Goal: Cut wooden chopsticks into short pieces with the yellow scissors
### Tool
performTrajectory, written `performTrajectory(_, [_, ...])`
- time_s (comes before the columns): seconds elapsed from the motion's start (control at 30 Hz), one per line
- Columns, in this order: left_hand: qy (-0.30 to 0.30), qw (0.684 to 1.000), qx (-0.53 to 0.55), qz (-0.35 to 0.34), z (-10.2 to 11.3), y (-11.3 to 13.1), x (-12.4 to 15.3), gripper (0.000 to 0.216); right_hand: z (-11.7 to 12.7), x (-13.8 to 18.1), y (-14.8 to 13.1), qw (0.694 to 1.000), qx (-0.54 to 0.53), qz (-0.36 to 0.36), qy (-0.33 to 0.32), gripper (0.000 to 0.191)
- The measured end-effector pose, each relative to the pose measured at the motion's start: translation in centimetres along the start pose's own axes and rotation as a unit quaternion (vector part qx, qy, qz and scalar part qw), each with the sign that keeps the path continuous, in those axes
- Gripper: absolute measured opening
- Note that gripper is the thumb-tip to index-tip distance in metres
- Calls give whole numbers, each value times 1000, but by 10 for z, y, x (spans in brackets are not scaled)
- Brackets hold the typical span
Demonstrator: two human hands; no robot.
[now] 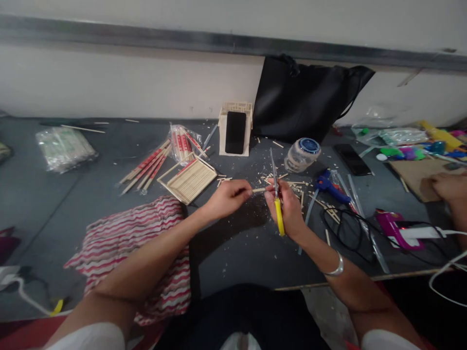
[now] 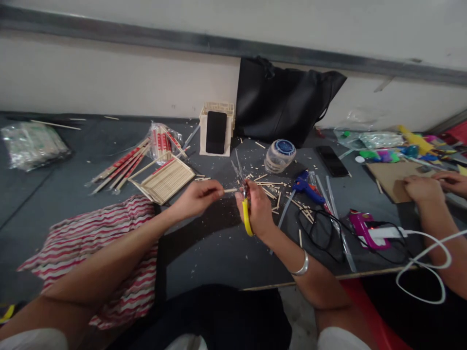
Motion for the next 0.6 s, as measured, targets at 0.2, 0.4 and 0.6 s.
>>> performTrajectory(0.2, [-88, 985, -138, -47, -24, -6, 8, 19, -6, -2, 8, 995, 2, 61, -82, 25])
performTrajectory(0.4, [-105, 981, -160, -17, -19, -12, 5, 22, -7, -3, 10, 993, -18, 46, -106, 28])
performTrajectory(0.6, [-110, 976, -187, 2, -20, -11, 5, 21, -10, -3, 4, 990, -29, 58, -127, 31])
Point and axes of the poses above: each hand's wrist, its own x-axis away from the middle knuckle, its own z-axis out of the back of the hand, y = z × x, the point moved 2 cm from there along -x, towards the middle knuckle, and after that the axes turned 12 degrees about x, right-handed, at the moved point
